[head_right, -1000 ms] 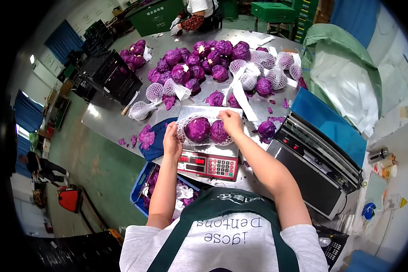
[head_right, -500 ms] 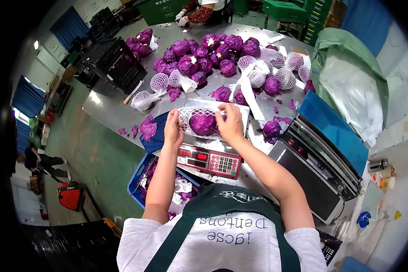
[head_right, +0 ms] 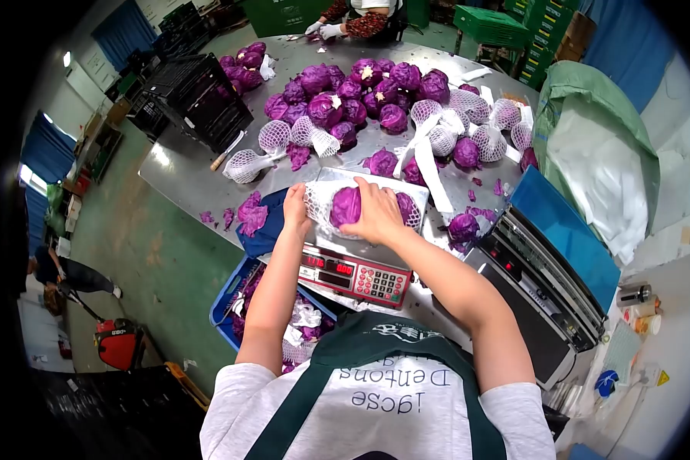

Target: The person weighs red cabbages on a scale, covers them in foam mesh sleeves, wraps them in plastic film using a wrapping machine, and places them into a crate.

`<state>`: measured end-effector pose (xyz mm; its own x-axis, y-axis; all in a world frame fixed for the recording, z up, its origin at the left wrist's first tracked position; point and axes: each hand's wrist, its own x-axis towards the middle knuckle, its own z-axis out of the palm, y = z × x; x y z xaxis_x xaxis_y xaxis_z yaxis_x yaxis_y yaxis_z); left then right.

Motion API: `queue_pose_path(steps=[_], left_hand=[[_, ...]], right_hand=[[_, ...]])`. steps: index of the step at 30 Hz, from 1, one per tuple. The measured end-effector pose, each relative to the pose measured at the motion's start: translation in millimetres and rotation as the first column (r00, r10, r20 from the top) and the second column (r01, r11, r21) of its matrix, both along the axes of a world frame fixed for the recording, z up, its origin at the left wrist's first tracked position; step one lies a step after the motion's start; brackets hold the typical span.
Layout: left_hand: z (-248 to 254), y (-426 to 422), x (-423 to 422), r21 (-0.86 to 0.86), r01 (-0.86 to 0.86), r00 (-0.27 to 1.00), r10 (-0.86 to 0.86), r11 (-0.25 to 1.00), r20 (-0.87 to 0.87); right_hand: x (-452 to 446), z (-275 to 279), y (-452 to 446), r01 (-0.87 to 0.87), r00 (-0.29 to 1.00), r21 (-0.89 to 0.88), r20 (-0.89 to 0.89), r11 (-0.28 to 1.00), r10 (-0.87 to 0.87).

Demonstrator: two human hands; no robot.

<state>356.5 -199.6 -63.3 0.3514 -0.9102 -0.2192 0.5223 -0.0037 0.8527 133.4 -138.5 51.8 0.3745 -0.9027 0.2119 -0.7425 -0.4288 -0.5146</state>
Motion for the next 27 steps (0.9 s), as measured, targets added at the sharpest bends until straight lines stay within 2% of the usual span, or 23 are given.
queue_pose_path(steps=[3,7,8,9,10,11,13,14,15,16,17,18,19,20,21,22,23,24,25,26,27], left_hand=[[-18.2,5.3,-0.3,0.133,-0.013,0.993,-0.003,0.991,0.122],[-19.8,6.5,2.4,0.173,-0.016,0.983,-0.016,0.985,0.182],[-5.9,14.1,-1.5,0.105,-0.092,0.861,0.026,0.99,0.508],[24.8,25.7,-11.1,0.027,-0.266,0.487,0.11,0.964,0.867],[49.2,36.1,-18.4,-0.131,-0.255,0.477,0.242,0.958,0.845],[67.7,47.1,-24.4,-0.282,-0.239,0.468,0.365,0.929,0.805],[91.9,68.8,-34.4,-0.261,0.07,0.806,0.1,0.963,0.583],[100.7,81.3,-39.0,-0.285,0.217,0.895,-0.074,0.934,0.44],[107.1,95.5,-48.0,-0.249,0.405,0.853,-0.265,0.88,0.451],[121.2,119.5,-62.6,-0.175,0.541,0.821,-0.561,0.823,-0.101],[126.3,135.9,-70.4,-0.236,0.586,0.674,-0.628,0.775,-0.388],[132.8,150.1,-79.1,-0.352,0.598,0.41,-0.652,0.72,-0.637],[103.9,159.8,-80.0,-0.484,0.568,0.177,-0.673,0.666,-0.718],[102.1,168.7,-86.4,-0.481,0.538,0.084,-0.612,0.692,-0.787],[100.4,176.8,-90.5,-0.473,0.508,-0.014,-0.542,0.72,-0.84],[90.7,185.0,-88.6,-0.407,0.464,-0.046,-0.437,0.787,-0.898],[92.5,192.3,-87.1,-0.425,0.419,-0.004,-0.467,0.802,-0.884],[91.3,198.2,-81.5,-0.413,0.411,0.016,-0.46,0.813,-0.888],[90.2,204.1,-73.5,-0.402,0.404,0.034,-0.453,0.822,-0.891],[78.1,210.3,-63.2,-0.369,0.402,0.133,-0.453,0.838,-0.882],[77.4,215.8,-53.7,-0.318,0.397,0.202,-0.42,0.861,-0.885]], right_hand=[[-17.2,5.3,14.8,-0.171,0.964,-0.168,0.175,0.971,0.2],[-27.1,13.2,32.1,-0.123,0.923,-0.299,0.317,0.946,0.22],[-29.7,17.7,35.3,-0.107,0.914,-0.329,0.34,0.938,0.223],[-32.9,22.7,36.9,-0.088,0.904,-0.362,0.362,0.928,0.227],[-36.4,26.7,38.7,-0.096,0.9,-0.399,0.357,0.912,0.251],[-38.6,32.5,41.9,-0.101,0.871,-0.358,0.419,0.928,0.256],[-38.8,42.7,50.3,-0.123,0.799,-0.27,0.544,0.955,0.257],[-35.4,43.4,54.2,-0.147,0.718,-0.203,0.651,0.968,0.246],[-33.2,49.9,58.3,-0.187,0.666,-0.162,0.704,0.969,0.247],[-33.2,56.3,60.8,-0.255,0.672,-0.112,0.694,0.96,0.259],[-34.1,62.2,61.7,-0.324,0.677,-0.06,0.682,0.944,0.276],[-35.6,66.5,62.4,-0.363,0.706,-0.016,0.648,0.932,0.286],[-38.5,63.7,62.2,-0.336,0.685,-0.054,0.672,0.94,0.283],[-47.5,58.5,58.8,-0.28,0.686,-0.093,0.677,0.956,0.267],[-58.1,45.0,55.3,-0.188,0.655,-0.023,0.742,0.982,0.143],[-70.3,29.7,51.1,0.018,0.716,0.066,0.695,0.998,-0.059],[-82.0,13.3,50.4,0.229,0.727,0.198,0.616,0.953,-0.303],[-104.1,-24.7,44.3,0.406,0.862,0.058,0.305,0.912,-0.404],[-120.7,-46.4,48.2,0.405,0.914,0.001,-0.009,0.914,-0.405],[-129.1,-56.2,51.4,0.426,0.872,0.187,-0.346,0.885,-0.347],[-128.2,-59.0,52.3,0.442,0.854,0.394,-0.459,0.806,-0.244]])
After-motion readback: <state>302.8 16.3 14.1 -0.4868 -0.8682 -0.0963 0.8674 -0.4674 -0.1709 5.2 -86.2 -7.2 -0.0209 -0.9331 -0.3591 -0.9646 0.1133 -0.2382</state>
